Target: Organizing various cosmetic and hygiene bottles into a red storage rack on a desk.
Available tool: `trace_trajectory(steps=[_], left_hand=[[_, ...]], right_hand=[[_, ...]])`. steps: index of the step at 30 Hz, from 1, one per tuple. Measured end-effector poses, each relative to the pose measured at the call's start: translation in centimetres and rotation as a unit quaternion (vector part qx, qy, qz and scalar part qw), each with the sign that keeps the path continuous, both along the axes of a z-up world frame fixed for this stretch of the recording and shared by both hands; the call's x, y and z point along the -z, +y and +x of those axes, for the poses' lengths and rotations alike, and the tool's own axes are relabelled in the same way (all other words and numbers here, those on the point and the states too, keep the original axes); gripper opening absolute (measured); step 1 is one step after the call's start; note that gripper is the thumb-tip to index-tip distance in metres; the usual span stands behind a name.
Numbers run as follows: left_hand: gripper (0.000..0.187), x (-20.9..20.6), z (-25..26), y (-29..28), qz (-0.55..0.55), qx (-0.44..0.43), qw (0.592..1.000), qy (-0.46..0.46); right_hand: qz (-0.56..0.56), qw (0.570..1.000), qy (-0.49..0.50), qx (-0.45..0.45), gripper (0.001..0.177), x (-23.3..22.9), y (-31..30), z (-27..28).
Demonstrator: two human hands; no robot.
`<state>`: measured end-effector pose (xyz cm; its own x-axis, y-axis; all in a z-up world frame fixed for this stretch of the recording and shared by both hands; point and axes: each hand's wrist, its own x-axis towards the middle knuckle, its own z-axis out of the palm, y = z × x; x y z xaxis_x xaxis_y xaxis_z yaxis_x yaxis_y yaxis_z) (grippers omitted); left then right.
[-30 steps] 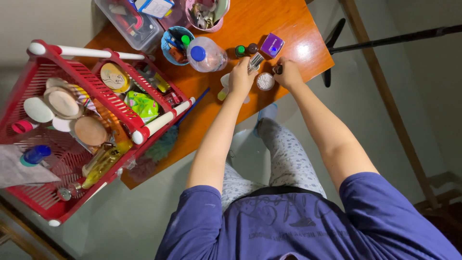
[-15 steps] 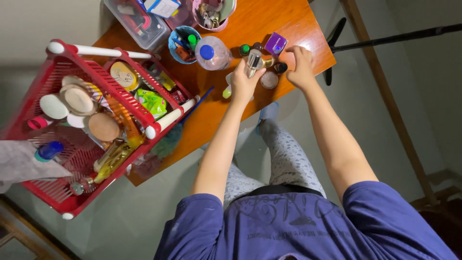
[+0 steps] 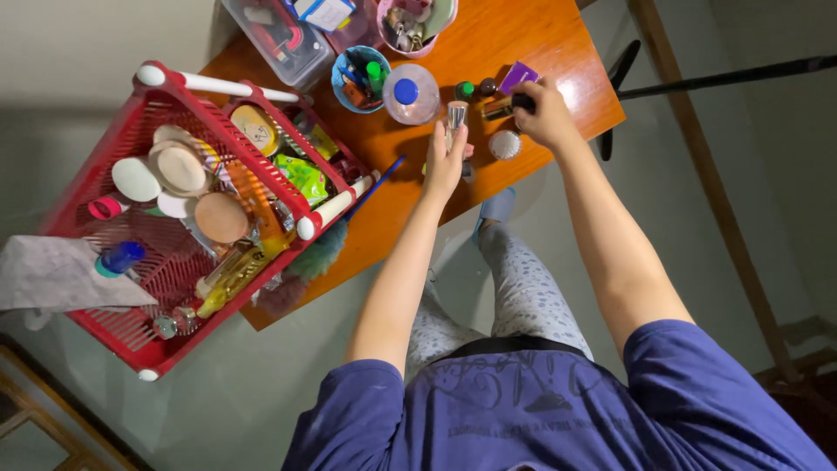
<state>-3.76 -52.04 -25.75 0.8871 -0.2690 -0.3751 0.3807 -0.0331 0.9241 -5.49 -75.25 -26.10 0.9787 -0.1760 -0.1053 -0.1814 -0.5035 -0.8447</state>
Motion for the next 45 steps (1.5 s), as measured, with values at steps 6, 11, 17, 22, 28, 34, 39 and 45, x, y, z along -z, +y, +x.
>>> trace_trajectory(steps=[6,11,17,22,28,34,39,45], left_hand=[[0.037,-3.0,0.5,0.2,0.12,0.022,0.972,-0.202],[0.034,-1.0,1.0,-1.1,0.225,0.098,0.942,-0.231],[0.018,2.9,2.1,-3.4,0.378,0.206,0.835,-0.342],[0.01,8.2,2.2,-5.1,0.463,0.269,0.737,-0.413],[0.01,10.7,2.2,-5.4,0.503,0.28,0.705,-0.413],[0.015,9.9,2.4,-5.0,0.493,0.257,0.72,-0.416],[0.026,2.5,1.6,-3.3,0.452,0.188,0.743,-0.456],[0.023,-9.0,-1.0,2.0,0.33,0.11,0.802,-0.485]], right_hand=[[-0.128,0.989,-0.041,-0.067,0.041,3.0,2.9,0.9],[-0.235,0.965,-0.04,-0.106,0.043,3.5,3.6,0.5],[-0.245,0.962,-0.065,-0.097,0.058,1.0,3.4,0.0],[-0.234,0.969,-0.049,-0.066,0.062,-0.8,1.6,-1.1],[-0.211,0.975,-0.031,-0.055,0.061,-2.2,-0.2,-2.3],[-0.206,0.976,-0.032,-0.059,0.063,-3.6,-0.3,-2.7],[-0.195,0.978,-0.062,-0.047,0.06,-4.3,0.1,-2.9],[-0.164,0.974,-0.156,0.004,0.052,-10.8,3.4,-0.1]])
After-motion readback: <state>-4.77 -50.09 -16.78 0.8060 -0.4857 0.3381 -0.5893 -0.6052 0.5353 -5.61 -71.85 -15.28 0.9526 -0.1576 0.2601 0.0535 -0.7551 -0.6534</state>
